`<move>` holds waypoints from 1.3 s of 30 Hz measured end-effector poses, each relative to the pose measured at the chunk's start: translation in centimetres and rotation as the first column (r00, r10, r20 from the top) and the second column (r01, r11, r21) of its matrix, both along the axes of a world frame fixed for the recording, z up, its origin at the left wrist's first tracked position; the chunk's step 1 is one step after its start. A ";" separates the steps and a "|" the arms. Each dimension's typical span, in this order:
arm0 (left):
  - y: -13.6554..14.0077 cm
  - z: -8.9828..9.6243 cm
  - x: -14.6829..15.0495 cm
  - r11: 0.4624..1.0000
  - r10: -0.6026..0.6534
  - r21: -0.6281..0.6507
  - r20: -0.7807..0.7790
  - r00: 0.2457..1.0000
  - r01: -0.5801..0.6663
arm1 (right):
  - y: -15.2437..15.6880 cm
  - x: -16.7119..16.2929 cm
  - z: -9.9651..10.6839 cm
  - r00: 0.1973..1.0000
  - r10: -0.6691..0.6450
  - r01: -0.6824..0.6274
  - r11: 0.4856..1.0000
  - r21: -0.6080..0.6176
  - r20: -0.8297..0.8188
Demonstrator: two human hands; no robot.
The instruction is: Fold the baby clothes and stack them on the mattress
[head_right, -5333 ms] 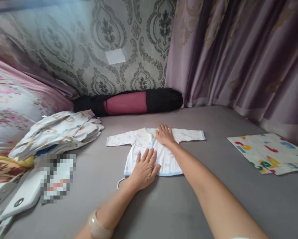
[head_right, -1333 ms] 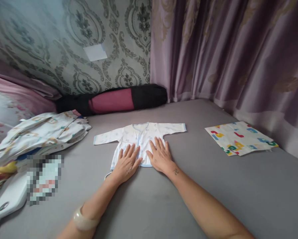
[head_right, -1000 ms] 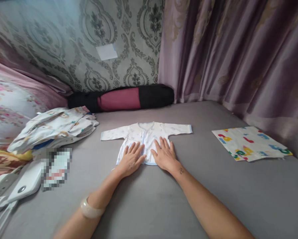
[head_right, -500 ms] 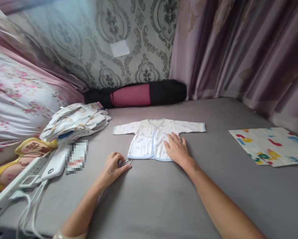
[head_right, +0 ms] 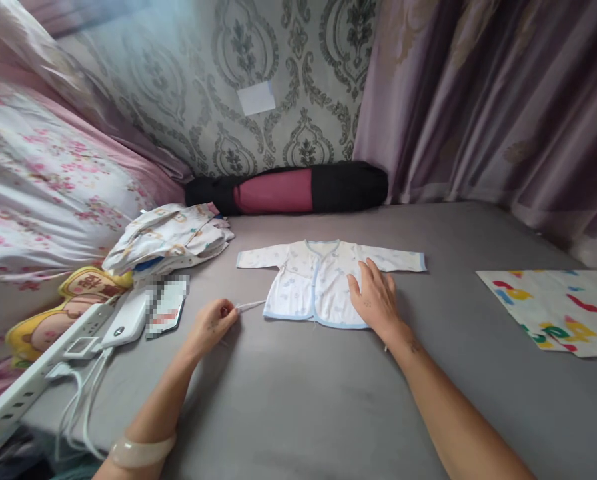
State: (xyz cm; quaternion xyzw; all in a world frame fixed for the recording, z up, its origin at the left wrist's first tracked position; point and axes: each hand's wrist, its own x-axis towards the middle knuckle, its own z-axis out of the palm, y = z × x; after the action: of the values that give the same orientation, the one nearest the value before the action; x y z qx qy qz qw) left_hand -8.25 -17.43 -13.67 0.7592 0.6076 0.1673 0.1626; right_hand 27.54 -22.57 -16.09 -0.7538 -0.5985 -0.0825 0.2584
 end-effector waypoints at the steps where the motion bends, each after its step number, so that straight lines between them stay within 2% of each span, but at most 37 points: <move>1: 0.5 0.1 -0.2 0.998 0.057 0.002 0.010 0.998 -0.057 | 0.0 0.1 0.0 1.000 0.001 -0.001 1.000 0.013 -0.013; 4: 2.0 0.5 -0.7 0.987 0.149 0.053 0.077 0.986 -0.153 | 0.2 0.3 0.0 0.998 -0.002 0.004 0.999 0.047 -0.056; 7: 2.9 1.5 -0.1 0.974 0.134 0.152 0.201 0.970 -0.166 | 0.5 1.0 0.4 0.994 -0.010 0.020 0.996 0.089 -0.108; 10: 3.1 3.1 2.2 0.958 -0.024 0.278 0.321 0.947 -0.070 | 0.9 2.6 0.8 0.981 -0.041 0.067 0.989 0.131 -0.190; 12: 2.8 3.9 4.8 0.940 -0.194 0.332 0.336 0.922 0.077 | 0.9 3.7 0.9 0.967 -0.086 0.123 0.982 0.143 -0.239; 14: 2.3 4.0 7.8 0.910 -0.343 0.337 0.283 0.896 0.242 | 0.6 4.2 0.8 0.957 -0.138 0.176 0.975 0.133 -0.257; 16: 1.7 3.1 10.7 0.881 -0.414 0.325 0.178 0.893 0.344 | 0.2 3.9 0.5 0.959 -0.166 0.190 0.978 0.086 -0.231; 19: 0.8 0.2 13.9 0.819 -0.522 0.253 -0.044 0.852 0.515 | -0.6 2.4 0.1 0.978 -0.162 0.158 0.987 -0.038 -0.129; 22: 0.4 -2.7 15.1 0.811 -0.537 0.132 -0.221 0.814 0.570 | -1.2 0.8 -0.2 0.991 -0.134 0.131 0.984 -0.122 -0.016; 24: 0.3 -3.6 15.0 0.808 -0.544 0.085 -0.274 0.793 0.583 | -1.4 0.2 -0.2 0.996 -0.085 0.084 0.983 -0.163 0.005; 32: 0.1 -3.2 14.6 0.812 -0.544 0.056 -0.292 0.787 0.582 | -1.8 -0.6 -0.1 1.000 0.003 -0.002 0.978 -0.208 0.002; 39: 0.7 -3.8 14.2 0.812 -0.480 0.228 -0.260 0.838 0.536 | -2.2 -1.3 0.0 0.994 0.106 -0.108 0.960 -0.259 -0.021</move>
State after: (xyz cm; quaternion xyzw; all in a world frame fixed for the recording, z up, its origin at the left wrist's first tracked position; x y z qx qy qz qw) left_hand 5.95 -16.71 -17.43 0.9221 0.3626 0.1322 0.0290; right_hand 26.23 -24.81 -16.07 -0.7480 -0.6431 0.0134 0.1634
